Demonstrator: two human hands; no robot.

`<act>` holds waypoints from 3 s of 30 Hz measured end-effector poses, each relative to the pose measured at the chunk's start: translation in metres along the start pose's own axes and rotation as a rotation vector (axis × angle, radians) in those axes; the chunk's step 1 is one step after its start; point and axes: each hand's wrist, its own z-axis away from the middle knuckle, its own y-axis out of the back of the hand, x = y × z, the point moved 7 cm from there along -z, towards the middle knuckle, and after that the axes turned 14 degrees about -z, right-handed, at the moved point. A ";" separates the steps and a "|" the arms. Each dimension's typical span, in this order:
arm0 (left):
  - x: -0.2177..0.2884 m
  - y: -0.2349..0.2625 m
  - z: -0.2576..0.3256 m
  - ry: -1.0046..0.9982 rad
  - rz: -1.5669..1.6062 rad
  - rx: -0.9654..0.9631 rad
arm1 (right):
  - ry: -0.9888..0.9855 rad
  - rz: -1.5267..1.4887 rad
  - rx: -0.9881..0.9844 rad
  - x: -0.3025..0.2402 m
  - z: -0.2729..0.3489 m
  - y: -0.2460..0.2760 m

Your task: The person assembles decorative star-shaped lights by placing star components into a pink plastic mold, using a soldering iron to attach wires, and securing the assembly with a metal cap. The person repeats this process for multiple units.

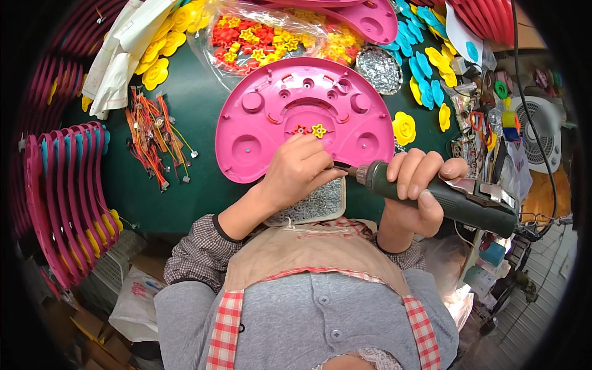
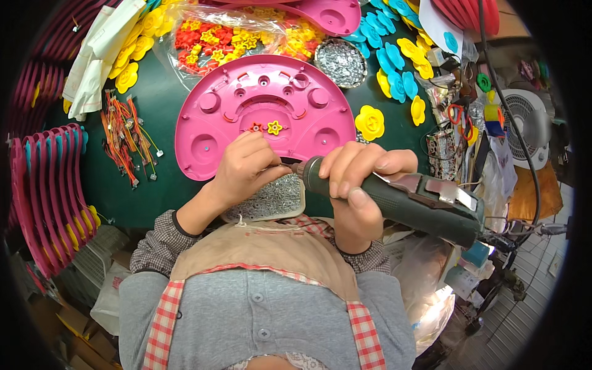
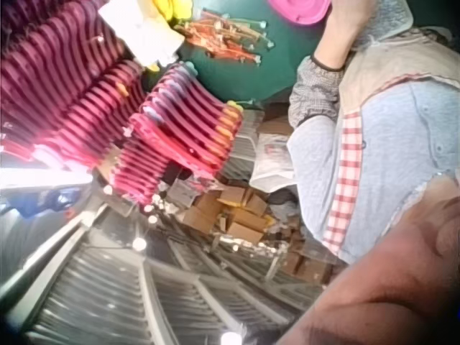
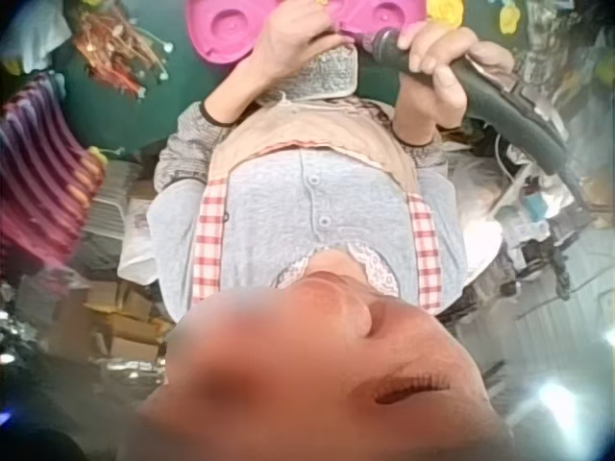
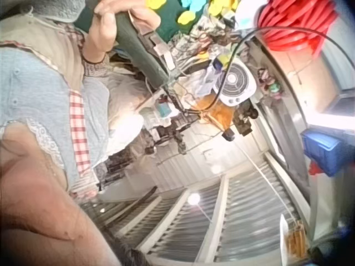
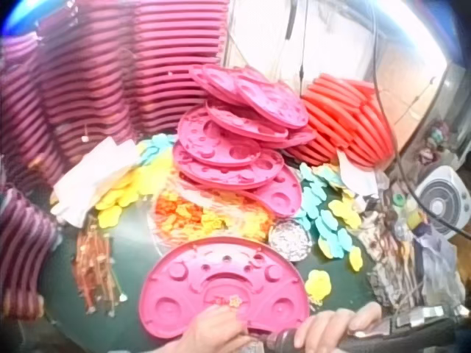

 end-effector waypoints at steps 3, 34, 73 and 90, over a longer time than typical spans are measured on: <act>-0.002 0.008 0.008 -0.078 -0.015 0.027 | -0.018 0.060 -0.068 0.010 -0.002 -0.013; -0.016 0.048 0.050 -0.067 -0.256 0.262 | -0.204 0.005 -0.091 0.070 -0.010 -0.040; 0.000 0.060 0.092 0.356 -0.116 0.057 | -0.221 0.195 -0.381 0.149 -0.008 -0.045; -0.001 0.064 0.070 0.135 -0.207 0.050 | -0.287 -0.188 -0.131 0.067 0.001 -0.050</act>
